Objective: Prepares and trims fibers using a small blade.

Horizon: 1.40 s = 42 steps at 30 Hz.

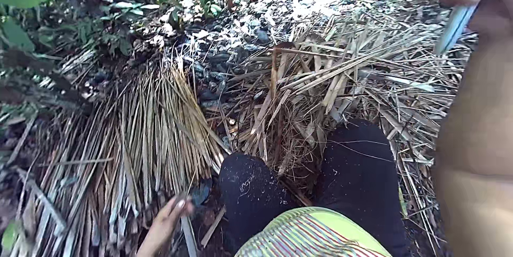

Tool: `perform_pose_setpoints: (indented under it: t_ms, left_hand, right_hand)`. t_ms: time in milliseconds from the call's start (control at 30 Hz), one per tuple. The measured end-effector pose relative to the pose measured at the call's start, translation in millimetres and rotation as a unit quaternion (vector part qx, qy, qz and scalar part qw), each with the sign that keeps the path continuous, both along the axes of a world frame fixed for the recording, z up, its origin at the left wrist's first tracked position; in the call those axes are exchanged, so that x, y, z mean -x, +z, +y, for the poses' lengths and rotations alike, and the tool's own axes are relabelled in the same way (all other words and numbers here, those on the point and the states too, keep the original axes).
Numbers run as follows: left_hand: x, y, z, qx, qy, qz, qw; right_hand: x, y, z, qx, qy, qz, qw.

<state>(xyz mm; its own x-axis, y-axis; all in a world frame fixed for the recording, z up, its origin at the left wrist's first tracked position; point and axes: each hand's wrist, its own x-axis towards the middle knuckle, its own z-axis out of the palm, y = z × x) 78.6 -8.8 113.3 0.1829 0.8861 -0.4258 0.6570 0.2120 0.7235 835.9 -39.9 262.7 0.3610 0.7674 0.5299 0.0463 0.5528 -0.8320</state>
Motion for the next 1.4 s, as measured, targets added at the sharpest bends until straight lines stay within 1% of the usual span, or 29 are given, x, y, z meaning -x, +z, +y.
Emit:
perform_pose_setpoints:
  t_ms: [67, 100, 167, 233, 300, 367, 433, 500, 567, 600, 633, 667, 800, 867, 933, 967, 1000, 1067, 1100, 1133, 1167, 1233, 1300, 1333, 1400]
  left_hand:
    - [-65, 18, 2, -0.051, -0.034, -0.056, 0.997]
    - [-95, 26, 3, -0.066, -0.051, -0.079, 0.993]
    - [-145, 38, -2, -0.087, -0.080, -0.115, 0.986]
    - [-177, 44, -8, -0.091, -0.111, -0.164, 0.976]
    - [-193, 47, -14, -0.051, -0.136, -0.230, 0.962]
    - [-203, 51, -17, 0.009, -0.128, -0.304, 0.944]
    - [-208, 54, -19, 0.048, -0.104, -0.343, 0.932]
    - [-210, 56, -21, 0.065, -0.095, -0.353, 0.929]
    - [-212, 56, -22, 0.069, -0.089, -0.373, 0.921]
    - [-213, 56, -23, 0.068, -0.082, -0.382, 0.918]
    - [-214, 56, -25, 0.061, -0.072, -0.382, 0.919]
    - [-216, 56, -27, 0.049, -0.065, -0.376, 0.923]
    - [-214, 59, -34, 0.000, -0.067, -0.356, 0.932]
    - [-212, 61, -35, -0.017, -0.064, -0.346, 0.936]
    - [-212, 62, -36, -0.032, -0.058, -0.333, 0.941]
    - [-213, 62, -36, -0.039, -0.054, -0.330, 0.942]
    - [-214, 61, -36, -0.048, -0.051, -0.329, 0.942]
    - [-214, 60, -35, -0.068, -0.053, -0.330, 0.940]
    - [-214, 59, -35, -0.079, -0.057, -0.322, 0.942]
    - [-213, 60, -36, -0.088, -0.060, -0.310, 0.945]
    - [-211, 61, -36, -0.095, -0.064, -0.297, 0.948]
    - [-204, 60, -38, -0.099, -0.068, -0.286, 0.951]
    - [-200, 57, -41, -0.097, -0.070, -0.285, 0.951]
    - [-199, 56, -41, -0.099, -0.069, -0.283, 0.952]
    - [-200, 54, -39, -0.106, -0.061, -0.280, 0.952]
  right_hand:
    - [87, 1, -1, 0.108, 0.001, -0.115, 0.988]
    - [134, -6, -2, 0.160, 0.025, -0.149, 0.976]
    - [209, -31, -2, 0.219, 0.136, -0.182, 0.949]
    - [263, -61, 0, 0.249, 0.240, -0.206, 0.915]
    - [291, -81, 4, 0.244, 0.307, -0.206, 0.897]
    - [300, -90, 6, 0.221, 0.351, -0.144, 0.899]
    - [300, -94, 7, 0.213, 0.400, -0.083, 0.887]
    - [302, -100, 5, 0.226, 0.457, -0.059, 0.858]
    - [309, -107, 1, 0.264, 0.505, -0.043, 0.821]
    - [312, -109, 0, 0.276, 0.518, -0.037, 0.809]
    - [314, -110, -1, 0.276, 0.514, -0.033, 0.811]
    - [315, -109, -1, 0.267, 0.498, -0.027, 0.825]
    - [302, -91, 8, 0.184, 0.397, -0.030, 0.899]
    - [294, -84, 16, 0.163, 0.364, -0.020, 0.917]
    - [296, -83, 14, 0.163, 0.361, -0.015, 0.918]
    - [302, -83, 9, 0.181, 0.370, -0.021, 0.911]
    - [310, -87, 2, 0.207, 0.389, -0.026, 0.897]
    - [321, -95, -1, 0.243, 0.463, -0.047, 0.851]
    - [322, -96, 1, 0.245, 0.482, -0.051, 0.840]
    - [320, -94, 4, 0.235, 0.473, -0.052, 0.847]
    - [314, -90, 7, 0.215, 0.447, -0.050, 0.867]
    - [293, -79, 20, 0.180, 0.363, -0.023, 0.914]
    - [274, -72, 33, 0.147, 0.296, 0.025, 0.944]
    - [272, -72, 34, 0.141, 0.289, 0.037, 0.946]
    - [288, -76, 23, 0.171, 0.322, 0.024, 0.931]
